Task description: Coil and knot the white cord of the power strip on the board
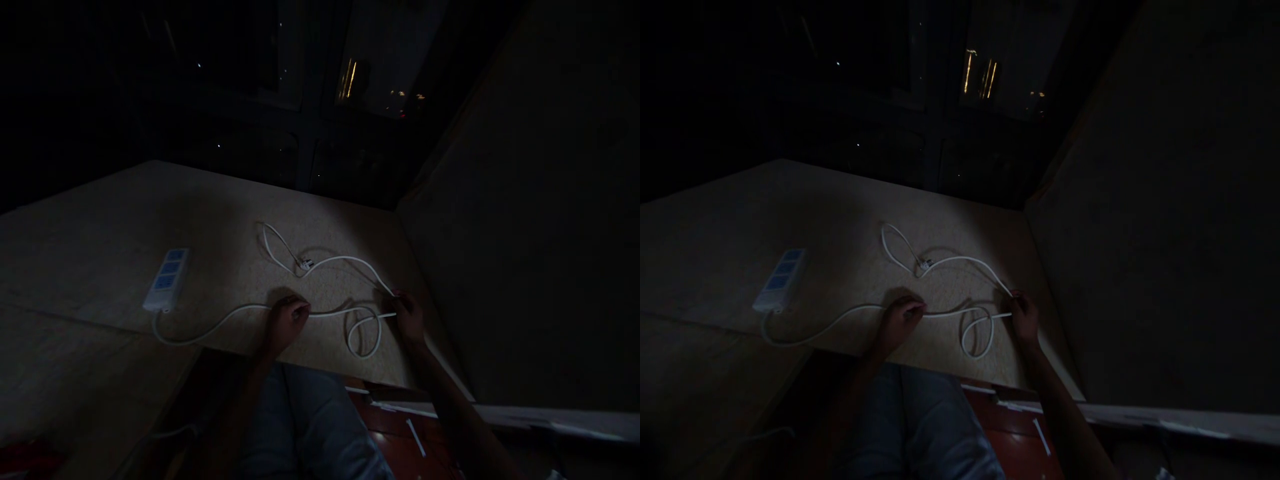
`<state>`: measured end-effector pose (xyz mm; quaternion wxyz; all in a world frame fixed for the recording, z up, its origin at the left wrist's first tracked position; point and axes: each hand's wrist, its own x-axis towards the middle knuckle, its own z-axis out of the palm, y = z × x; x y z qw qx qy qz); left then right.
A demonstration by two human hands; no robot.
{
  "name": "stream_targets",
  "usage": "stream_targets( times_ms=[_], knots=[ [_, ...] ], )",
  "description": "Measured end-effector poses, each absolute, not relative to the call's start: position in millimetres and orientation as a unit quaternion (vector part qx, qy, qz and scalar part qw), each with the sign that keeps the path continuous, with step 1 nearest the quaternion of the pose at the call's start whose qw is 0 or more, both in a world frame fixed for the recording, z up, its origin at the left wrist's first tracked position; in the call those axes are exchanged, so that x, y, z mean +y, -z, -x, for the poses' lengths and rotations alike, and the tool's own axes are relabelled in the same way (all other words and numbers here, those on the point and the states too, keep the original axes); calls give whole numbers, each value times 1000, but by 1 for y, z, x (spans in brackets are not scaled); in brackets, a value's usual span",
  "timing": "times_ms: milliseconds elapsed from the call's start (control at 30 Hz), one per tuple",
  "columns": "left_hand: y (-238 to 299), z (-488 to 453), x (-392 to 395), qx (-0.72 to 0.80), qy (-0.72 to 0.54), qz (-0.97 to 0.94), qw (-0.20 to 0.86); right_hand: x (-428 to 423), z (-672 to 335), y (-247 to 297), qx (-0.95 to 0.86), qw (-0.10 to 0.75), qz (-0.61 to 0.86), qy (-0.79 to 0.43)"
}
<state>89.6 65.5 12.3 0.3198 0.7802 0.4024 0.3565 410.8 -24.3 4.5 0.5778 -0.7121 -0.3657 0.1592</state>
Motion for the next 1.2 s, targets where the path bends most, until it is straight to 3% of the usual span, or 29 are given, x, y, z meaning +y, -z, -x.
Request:
stream_targets(
  times_ms=[267,533,967,1200],
  knots=[
    [-10,-89,66,397,-366,-764,354,-32,-403,-8,-423,527,726,-125],
    [-4,-88,67,385,-378,-767,349,-37,-388,-16,-564,406,715,-77],
    [-10,-88,66,388,-360,-786,320,-36,-388,-15,-619,369,686,-101],
    [-11,-87,66,385,-357,-789,319,-39,-383,-5,-637,335,693,-42]
  ],
)
